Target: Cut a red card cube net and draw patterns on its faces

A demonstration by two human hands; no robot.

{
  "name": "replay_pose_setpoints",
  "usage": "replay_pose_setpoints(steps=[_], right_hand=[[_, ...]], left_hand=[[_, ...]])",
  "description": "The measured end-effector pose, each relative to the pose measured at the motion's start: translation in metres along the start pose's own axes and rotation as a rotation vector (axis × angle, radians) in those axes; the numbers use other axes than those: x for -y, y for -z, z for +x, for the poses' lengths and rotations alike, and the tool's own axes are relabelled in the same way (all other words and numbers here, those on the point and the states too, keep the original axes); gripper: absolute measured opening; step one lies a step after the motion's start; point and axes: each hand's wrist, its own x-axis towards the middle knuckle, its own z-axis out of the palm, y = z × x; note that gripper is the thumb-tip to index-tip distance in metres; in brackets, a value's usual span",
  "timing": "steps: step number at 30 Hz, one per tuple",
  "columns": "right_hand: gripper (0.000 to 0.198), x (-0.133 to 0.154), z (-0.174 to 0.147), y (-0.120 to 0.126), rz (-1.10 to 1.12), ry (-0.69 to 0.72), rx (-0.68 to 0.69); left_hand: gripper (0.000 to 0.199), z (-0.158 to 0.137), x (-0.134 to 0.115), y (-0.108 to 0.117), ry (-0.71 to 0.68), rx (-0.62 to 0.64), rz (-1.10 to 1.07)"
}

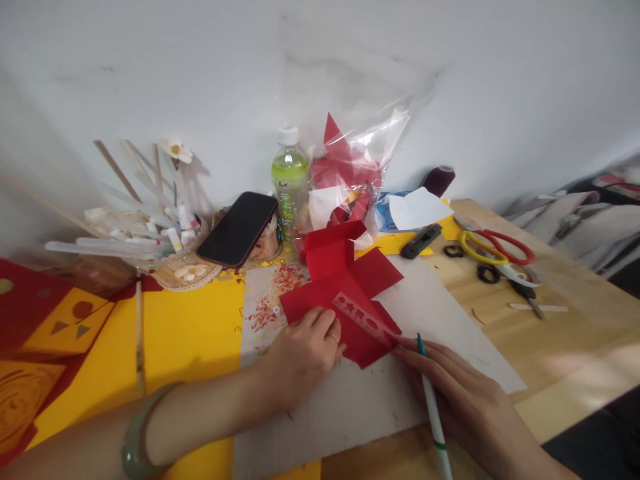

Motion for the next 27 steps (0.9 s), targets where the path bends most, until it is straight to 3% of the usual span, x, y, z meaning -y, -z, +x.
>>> replay_pose_setpoints(steps=[5, 12, 15, 19, 27], right_hand=[[0.037, -0.005, 0.018, 0.011, 0.075, 0.020, -0.090], [0.036, -0.006, 0.041, 0.017, 0.066, 0.074, -0.001], [0.038, -0.003, 0.047, 0.019, 0.055, 0.169, 0.037], [0.040, 0.003, 0.048, 0.015, 0.082, 0.231, 0.118], [0.039, 0.016, 0.032, 0.014, 0.068, 0.266, 0.066]], left_hand=[[0.032, 0.006, 0.003, 0.007, -0.029, 0.236, -0.163], [0.040, 0.006, -0.013, 0.007, -0.128, 0.308, -0.083], [0.037, 0.004, -0.017, 0.007, -0.149, 0.265, -0.032], [0.030, -0.007, -0.026, 0.004, -0.146, 0.090, 0.064], [0.037, -0.014, -0.030, 0.003, -0.123, -0.125, 0.108]])
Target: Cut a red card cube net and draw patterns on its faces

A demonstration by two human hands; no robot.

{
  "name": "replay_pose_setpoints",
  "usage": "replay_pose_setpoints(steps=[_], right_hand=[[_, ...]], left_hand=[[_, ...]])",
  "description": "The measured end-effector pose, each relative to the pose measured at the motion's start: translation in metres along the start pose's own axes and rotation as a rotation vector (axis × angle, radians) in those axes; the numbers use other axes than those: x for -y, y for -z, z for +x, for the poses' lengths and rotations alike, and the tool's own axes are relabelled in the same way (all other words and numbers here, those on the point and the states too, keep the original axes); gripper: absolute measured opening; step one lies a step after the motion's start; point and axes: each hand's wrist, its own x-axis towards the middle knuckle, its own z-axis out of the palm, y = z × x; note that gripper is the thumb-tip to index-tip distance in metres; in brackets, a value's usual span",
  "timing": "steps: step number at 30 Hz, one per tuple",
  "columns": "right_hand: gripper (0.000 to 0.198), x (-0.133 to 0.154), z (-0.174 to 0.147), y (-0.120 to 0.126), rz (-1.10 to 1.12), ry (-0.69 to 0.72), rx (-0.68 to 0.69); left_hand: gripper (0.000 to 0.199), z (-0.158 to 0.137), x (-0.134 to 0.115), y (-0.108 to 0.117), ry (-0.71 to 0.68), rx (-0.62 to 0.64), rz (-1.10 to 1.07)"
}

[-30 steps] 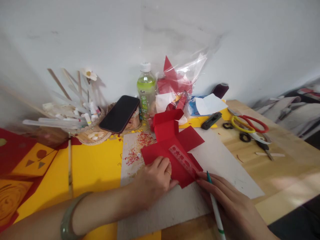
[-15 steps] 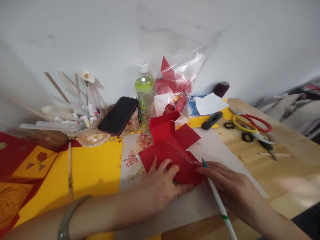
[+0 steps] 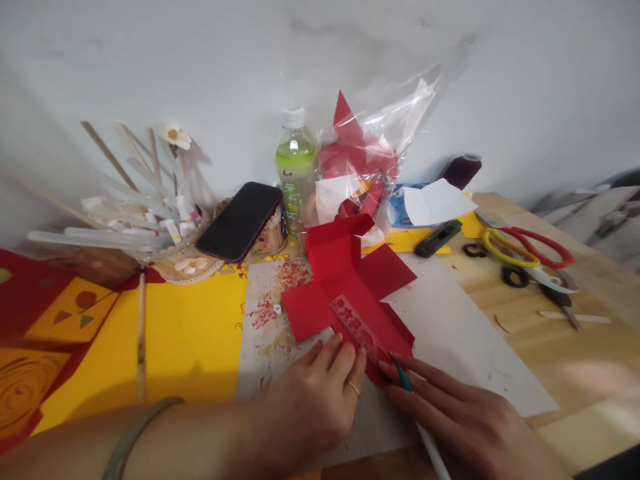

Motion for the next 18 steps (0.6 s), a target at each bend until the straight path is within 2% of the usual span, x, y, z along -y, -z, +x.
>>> replay_pose_setpoints(steps=[3, 7, 11, 18], right_hand=[[0.041, 0.000, -0.001, -0.003, 0.031, -0.004, 0.017], [0.041, -0.004, 0.004, -0.008, 0.042, 0.028, 0.052], [0.041, -0.008, 0.008, -0.010, 0.030, 0.046, 0.031], [0.036, -0.015, -0.002, -0.016, -0.048, 0.117, 0.032]], left_hand=[[0.038, 0.004, 0.004, 0.002, -0.001, -0.029, -0.026], [0.038, 0.006, 0.006, 0.006, 0.025, -0.008, -0.034], [0.039, 0.005, 0.005, 0.007, 0.048, -0.010, -0.013], [0.042, 0.004, 0.007, 0.004, 0.041, 0.009, 0.023]])
